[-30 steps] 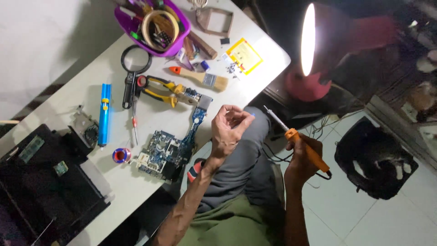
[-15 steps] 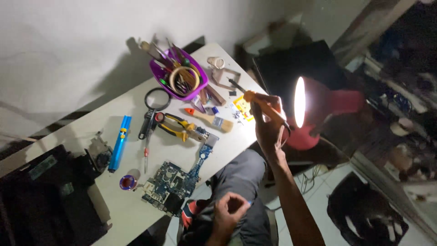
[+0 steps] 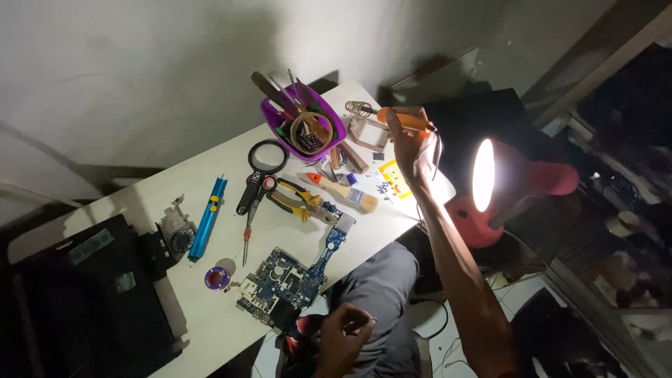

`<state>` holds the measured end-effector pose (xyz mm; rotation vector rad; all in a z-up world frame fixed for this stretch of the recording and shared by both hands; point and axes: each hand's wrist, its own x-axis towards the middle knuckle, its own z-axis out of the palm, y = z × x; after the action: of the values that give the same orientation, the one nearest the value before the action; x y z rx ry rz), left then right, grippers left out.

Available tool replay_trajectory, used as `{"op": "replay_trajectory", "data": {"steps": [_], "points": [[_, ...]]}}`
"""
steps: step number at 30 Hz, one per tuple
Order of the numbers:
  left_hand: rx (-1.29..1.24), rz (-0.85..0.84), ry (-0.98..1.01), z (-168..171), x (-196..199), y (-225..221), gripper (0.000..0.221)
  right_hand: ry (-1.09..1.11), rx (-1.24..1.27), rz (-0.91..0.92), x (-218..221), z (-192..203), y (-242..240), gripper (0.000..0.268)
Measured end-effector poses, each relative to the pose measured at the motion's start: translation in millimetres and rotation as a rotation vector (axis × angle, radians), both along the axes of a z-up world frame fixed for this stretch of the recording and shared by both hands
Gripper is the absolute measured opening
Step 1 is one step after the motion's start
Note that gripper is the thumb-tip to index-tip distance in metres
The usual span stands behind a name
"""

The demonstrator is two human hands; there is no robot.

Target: Soldering and desoldering electronic components on a laptop motherboard using a soldering iron and desoldering pump.

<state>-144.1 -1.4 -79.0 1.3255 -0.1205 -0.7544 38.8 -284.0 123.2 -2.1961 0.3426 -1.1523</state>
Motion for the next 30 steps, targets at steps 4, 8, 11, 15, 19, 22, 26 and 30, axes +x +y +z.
{"op": "replay_trajectory", "data": {"steps": [4, 8, 11, 15, 19, 22, 26, 30], "points": [[0.062, -0.009, -0.086, 36, 12, -11, 0.017, 0.058, 0.079, 0.078, 19, -12, -11, 0.020], [-0.068, 0.027, -0.372, 84, 28, -27, 0.017, -0.019, 0.124, 0.259, 28, -33, -18, 0.028], [-0.077, 0.033, -0.485, 112, 42, -40, 0.014, -0.020, 0.229, 0.288, 26, -43, -19, 0.037], [0.004, 0.065, -0.649, 90, 61, -72, 0.019, 0.041, 0.401, 0.336, 10, -51, -11, 0.065], [0.028, 0.139, -0.391, 84, 83, -97, 0.021, 0.150, 0.575, 0.317, -13, -60, -3, 0.042], [-0.033, 0.201, -0.377, 76, 98, -114, 0.016, 0.184, 0.409, 0.406, -58, -43, 16, 0.046], [-0.035, 0.174, -0.384, 78, 114, -139, 0.020, 0.156, 0.276, 0.306, -119, -43, 34, 0.033], [-0.088, 0.119, -0.450, 89, 121, -171, 0.026, -0.155, 0.279, -0.044, -142, -82, 35, 0.013]]}}
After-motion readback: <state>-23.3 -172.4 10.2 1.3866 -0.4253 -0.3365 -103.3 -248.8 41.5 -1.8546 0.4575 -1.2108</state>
